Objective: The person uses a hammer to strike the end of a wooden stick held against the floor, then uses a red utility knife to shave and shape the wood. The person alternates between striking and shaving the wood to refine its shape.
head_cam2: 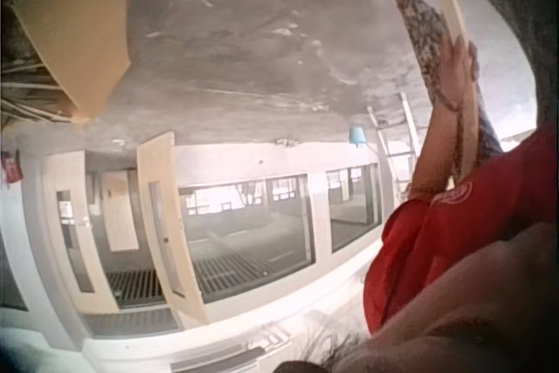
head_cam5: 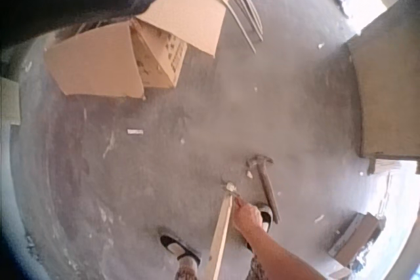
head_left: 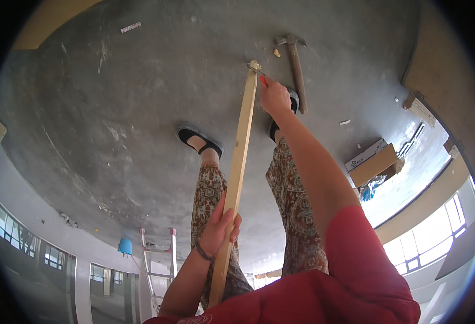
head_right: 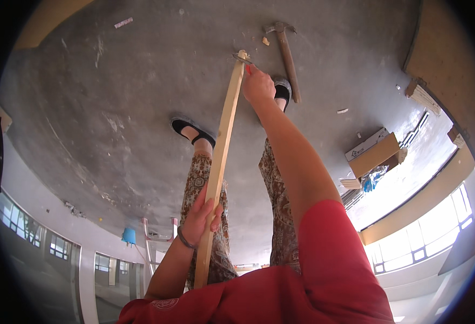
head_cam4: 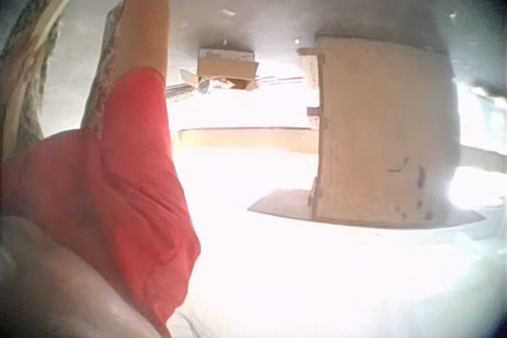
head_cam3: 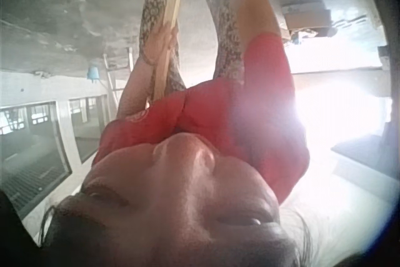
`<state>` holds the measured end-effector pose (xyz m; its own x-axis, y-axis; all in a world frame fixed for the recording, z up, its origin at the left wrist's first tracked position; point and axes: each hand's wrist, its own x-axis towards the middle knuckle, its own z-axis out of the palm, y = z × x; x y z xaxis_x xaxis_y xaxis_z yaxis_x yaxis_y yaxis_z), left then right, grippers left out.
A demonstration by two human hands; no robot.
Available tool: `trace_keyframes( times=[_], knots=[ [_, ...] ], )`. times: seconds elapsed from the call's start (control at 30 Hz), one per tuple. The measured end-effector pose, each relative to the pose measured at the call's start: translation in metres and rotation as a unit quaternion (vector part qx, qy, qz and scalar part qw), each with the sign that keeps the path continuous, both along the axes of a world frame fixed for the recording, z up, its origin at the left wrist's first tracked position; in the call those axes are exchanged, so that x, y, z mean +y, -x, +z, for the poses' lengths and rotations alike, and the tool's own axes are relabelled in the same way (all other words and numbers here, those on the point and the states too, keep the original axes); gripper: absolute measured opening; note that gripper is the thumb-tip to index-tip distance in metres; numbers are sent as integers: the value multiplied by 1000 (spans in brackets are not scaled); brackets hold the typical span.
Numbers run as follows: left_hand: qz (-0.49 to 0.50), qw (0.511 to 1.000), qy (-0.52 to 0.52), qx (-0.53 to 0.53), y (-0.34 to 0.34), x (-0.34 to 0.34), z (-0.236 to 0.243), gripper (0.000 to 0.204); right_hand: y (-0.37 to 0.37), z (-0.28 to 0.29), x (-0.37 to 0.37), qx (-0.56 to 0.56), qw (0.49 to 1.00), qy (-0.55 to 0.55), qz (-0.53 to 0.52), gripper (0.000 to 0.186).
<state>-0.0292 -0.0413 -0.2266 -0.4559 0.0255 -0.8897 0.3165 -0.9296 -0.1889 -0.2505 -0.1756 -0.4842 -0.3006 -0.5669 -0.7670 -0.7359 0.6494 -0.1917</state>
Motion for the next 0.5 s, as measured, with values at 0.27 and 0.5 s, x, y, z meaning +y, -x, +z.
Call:
trace_keyframes(
  times=[0.27,0.5],
  knots=[
    [-42,999,27,-11,4,-9,2,61,-1,0,-3,22,998,-37,35,26],
    [-112,992,20,-45,12,-15,5,62,-19,-6,-12,42,994,-91,-35,27]
  ],
)
